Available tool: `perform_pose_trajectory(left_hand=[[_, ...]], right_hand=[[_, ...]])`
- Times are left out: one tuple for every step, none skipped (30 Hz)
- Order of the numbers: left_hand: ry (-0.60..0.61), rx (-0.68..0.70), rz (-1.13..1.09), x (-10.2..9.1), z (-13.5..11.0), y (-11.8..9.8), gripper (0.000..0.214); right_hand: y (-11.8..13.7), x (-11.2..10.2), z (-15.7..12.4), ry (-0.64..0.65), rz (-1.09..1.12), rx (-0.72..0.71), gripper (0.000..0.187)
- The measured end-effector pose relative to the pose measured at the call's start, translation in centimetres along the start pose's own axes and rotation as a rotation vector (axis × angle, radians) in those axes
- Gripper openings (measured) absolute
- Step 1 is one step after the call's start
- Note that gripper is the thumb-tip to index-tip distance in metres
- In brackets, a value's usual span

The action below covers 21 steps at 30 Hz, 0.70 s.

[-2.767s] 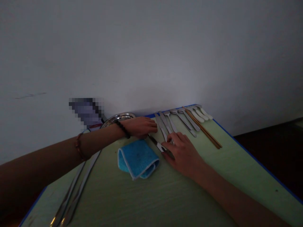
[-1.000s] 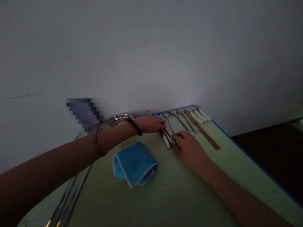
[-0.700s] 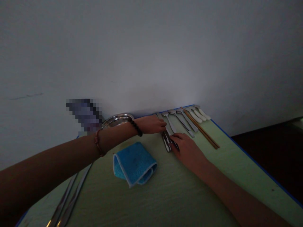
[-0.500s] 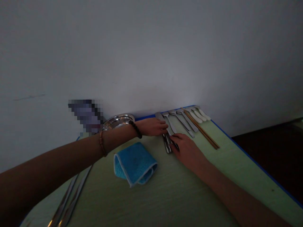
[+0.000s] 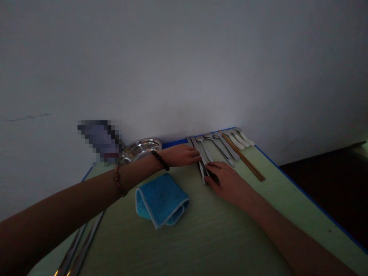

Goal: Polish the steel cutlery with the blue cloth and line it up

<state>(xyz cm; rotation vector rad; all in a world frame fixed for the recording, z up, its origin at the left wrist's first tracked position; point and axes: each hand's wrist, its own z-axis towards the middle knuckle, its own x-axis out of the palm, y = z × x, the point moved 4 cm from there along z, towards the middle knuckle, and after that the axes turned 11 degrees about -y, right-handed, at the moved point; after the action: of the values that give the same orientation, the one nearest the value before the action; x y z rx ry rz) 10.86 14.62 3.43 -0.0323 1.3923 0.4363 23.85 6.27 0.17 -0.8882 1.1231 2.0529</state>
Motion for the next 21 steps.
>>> perform_pose_trajectory(left_hand=[[0.015, 0.021, -0.009, 0.1, -0.2, -0.1, 0.015], [0.029, 0.046, -0.016, 0.2, -0.4, -0.3, 0.017], [0.035, 0.063, -0.016, 0.3, -0.7, -0.4, 0.019], [0.033, 0.065, -0.014, 0.4, -0.9, -0.4, 0.020], [0.026, 0.061, -0.013, 0.5, -1.2, -0.4, 0.022], [0.018, 0.055, -0.013, 0.5, -1.4, -0.5, 0.023], [0.010, 0.047, -0.014, 0.6, -1.6, -0.6, 0.023], [0.000, 0.036, -0.015, 0.7, -1.8, -0.6, 0.024], [-0.012, 0.021, -0.016, 0.7, -2.0, -0.7, 0.024], [-0.024, 0.000, -0.016, 0.6, -2.1, -0.7, 0.024], [-0.040, -0.028, -0.014, 0.4, -2.3, -0.7, 0.024], [-0.060, -0.064, -0.009, 0.1, -2.5, -0.7, 0.024], [-0.083, -0.107, -0.002, -0.3, -2.7, -0.6, 0.025], [-0.106, -0.152, 0.008, -0.8, -3.1, -0.5, 0.025], [-0.136, -0.204, 0.016, -1.4, -3.5, -0.4, 0.024], [-0.167, -0.254, 0.020, -2.1, -4.0, -0.4, 0.024], [-0.201, -0.304, 0.022, -2.9, -4.7, -0.4, 0.023], [-0.270, -0.379, -0.008, -3.9, -5.6, -0.6, 0.021], [-0.325, -0.451, -0.028, -4.8, -6.7, -0.8, 0.020], [-0.395, -0.539, -0.032, -5.8, -8.0, -1.2, 0.019], [-0.441, -0.630, -0.035, -6.6, -9.5, -1.6, 0.018]], right_hand=[[0.0, 0.0, 0.0, -0.004, -0.004, -0.001, 0.033], [-0.1, 0.1, 0.0, -0.007, -0.007, 0.000, 0.033], [-0.1, 0.1, 0.0, -0.009, -0.009, 0.000, 0.033], [0.0, 0.2, 0.0, -0.011, -0.011, -0.001, 0.033], [0.0, 0.2, 0.0, -0.013, -0.013, -0.001, 0.032], [0.0, 0.2, 0.0, -0.015, -0.015, 0.001, 0.032], [0.1, 0.2, 0.0, -0.020, -0.017, 0.008, 0.032], [0.1, 0.1, 0.0, -0.025, -0.018, 0.017, 0.033], [0.1, 0.1, 0.0, -0.029, -0.015, 0.027, 0.033], [0.1, 0.0, -0.1, -0.032, -0.009, 0.038, 0.034], [0.1, 0.0, -0.1, -0.037, 0.001, 0.048, 0.035], [0.1, 0.0, -0.1, -0.042, 0.011, 0.055, 0.036], [0.1, 0.0, 0.0, -0.048, 0.020, 0.058, 0.036], [0.1, 0.0, 0.0, -0.057, 0.025, 0.057, 0.036], [0.1, -0.1, 0.0, -0.070, 0.024, 0.053, 0.036], [0.2, -0.1, 0.0, -0.087, 0.016, 0.041, 0.036], [0.4, -0.1, 0.0, -0.107, 0.005, 0.023, 0.036], [0.7, -0.2, -0.1, -0.129, -0.005, -0.002, 0.035], [1.2, -0.3, -0.2, -0.150, -0.010, -0.032, 0.035], [1.9, -0.3, -0.3, -0.165, -0.007, -0.068, 0.035], [2.7, -0.3, -0.5, -0.169, 0.005, -0.110, 0.035]])
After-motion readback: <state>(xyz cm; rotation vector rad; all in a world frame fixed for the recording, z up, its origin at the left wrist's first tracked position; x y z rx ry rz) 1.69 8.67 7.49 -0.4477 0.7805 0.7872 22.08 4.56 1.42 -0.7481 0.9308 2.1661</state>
